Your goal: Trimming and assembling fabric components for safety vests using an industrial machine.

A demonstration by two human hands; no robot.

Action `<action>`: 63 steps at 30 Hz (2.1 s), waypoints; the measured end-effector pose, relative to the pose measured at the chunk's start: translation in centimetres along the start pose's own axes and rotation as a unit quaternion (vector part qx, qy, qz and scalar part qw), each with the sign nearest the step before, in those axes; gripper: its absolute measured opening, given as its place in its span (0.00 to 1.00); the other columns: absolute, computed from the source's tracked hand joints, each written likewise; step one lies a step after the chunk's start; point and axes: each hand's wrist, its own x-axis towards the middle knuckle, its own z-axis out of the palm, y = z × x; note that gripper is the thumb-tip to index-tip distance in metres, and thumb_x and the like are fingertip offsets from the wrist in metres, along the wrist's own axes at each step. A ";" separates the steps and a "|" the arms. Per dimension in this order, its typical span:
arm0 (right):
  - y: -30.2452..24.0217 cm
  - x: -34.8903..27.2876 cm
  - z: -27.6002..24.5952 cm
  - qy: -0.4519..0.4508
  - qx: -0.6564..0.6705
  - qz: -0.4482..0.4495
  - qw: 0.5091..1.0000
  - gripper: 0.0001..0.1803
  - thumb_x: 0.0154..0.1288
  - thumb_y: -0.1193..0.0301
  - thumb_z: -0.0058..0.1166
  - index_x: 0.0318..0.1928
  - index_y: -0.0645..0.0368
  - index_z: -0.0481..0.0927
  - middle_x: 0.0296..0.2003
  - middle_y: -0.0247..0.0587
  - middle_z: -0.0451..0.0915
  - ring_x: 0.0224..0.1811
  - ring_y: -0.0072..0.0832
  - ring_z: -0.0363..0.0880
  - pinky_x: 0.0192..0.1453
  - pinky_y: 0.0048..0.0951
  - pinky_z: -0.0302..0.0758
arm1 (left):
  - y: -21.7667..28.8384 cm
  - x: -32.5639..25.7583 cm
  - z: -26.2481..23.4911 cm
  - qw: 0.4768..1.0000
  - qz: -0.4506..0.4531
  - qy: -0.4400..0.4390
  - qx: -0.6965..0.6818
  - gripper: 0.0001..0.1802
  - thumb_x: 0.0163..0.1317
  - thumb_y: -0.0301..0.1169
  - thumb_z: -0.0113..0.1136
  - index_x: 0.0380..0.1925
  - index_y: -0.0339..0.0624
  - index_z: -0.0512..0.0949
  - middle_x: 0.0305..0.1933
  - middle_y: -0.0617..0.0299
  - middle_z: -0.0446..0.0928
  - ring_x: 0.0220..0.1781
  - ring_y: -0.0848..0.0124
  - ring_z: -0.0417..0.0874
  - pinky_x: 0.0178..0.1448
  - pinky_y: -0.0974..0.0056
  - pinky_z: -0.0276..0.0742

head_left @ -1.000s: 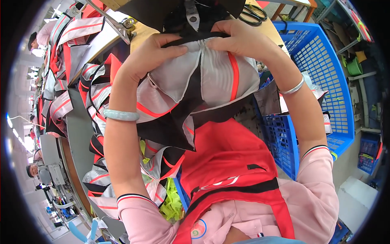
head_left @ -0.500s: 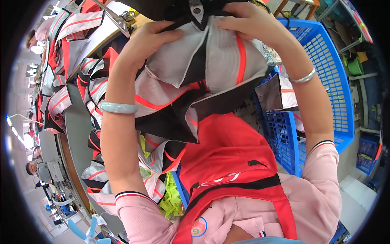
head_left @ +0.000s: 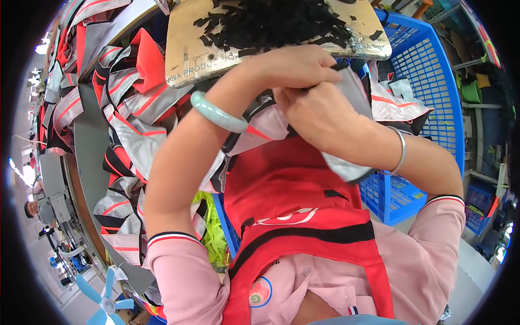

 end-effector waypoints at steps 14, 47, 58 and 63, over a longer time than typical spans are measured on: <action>5.3 -3.3 -1.5 0.018 0.449 0.176 0.876 0.12 0.60 0.67 0.55 0.39 0.63 0.79 0.30 0.51 0.80 0.33 0.47 0.78 0.37 0.40 0.73 | -1.6 -9.4 9.9 0.879 -0.025 0.470 0.078 0.10 0.61 0.28 0.59 0.41 0.37 0.78 0.35 0.48 0.81 0.35 0.48 0.81 0.38 0.55 0.76; 13.9 6.5 -1.0 0.037 0.548 0.238 0.801 0.20 0.67 0.59 0.53 0.47 0.63 0.81 0.35 0.39 0.83 0.39 0.24 0.79 0.45 0.27 0.74 | -2.9 -5.7 -12.8 0.972 -0.091 0.214 0.027 0.22 0.56 0.31 0.70 0.48 0.28 0.79 0.40 0.63 0.81 0.38 0.79 0.79 0.47 0.71 0.77; 16.6 3.5 -1.2 0.151 0.524 0.317 0.776 0.18 0.69 0.57 0.51 0.48 0.58 0.79 0.38 0.31 0.79 0.36 0.17 0.75 0.37 0.25 0.74 | -1.9 -7.3 -12.7 0.947 -0.101 0.292 -0.088 0.24 0.57 0.40 0.69 0.44 0.29 0.81 0.36 0.62 0.82 0.37 0.78 0.81 0.44 0.72 0.76; 9.0 -1.9 -3.0 0.004 0.513 0.033 0.858 0.11 0.63 0.64 0.54 0.37 0.59 0.79 0.27 0.43 0.79 0.28 0.36 0.80 0.33 0.35 0.75 | -0.9 -9.4 -7.5 0.983 -0.099 0.138 0.072 0.21 0.65 0.43 0.59 0.34 0.31 0.75 0.24 0.63 0.68 0.30 0.77 0.67 0.35 0.65 0.67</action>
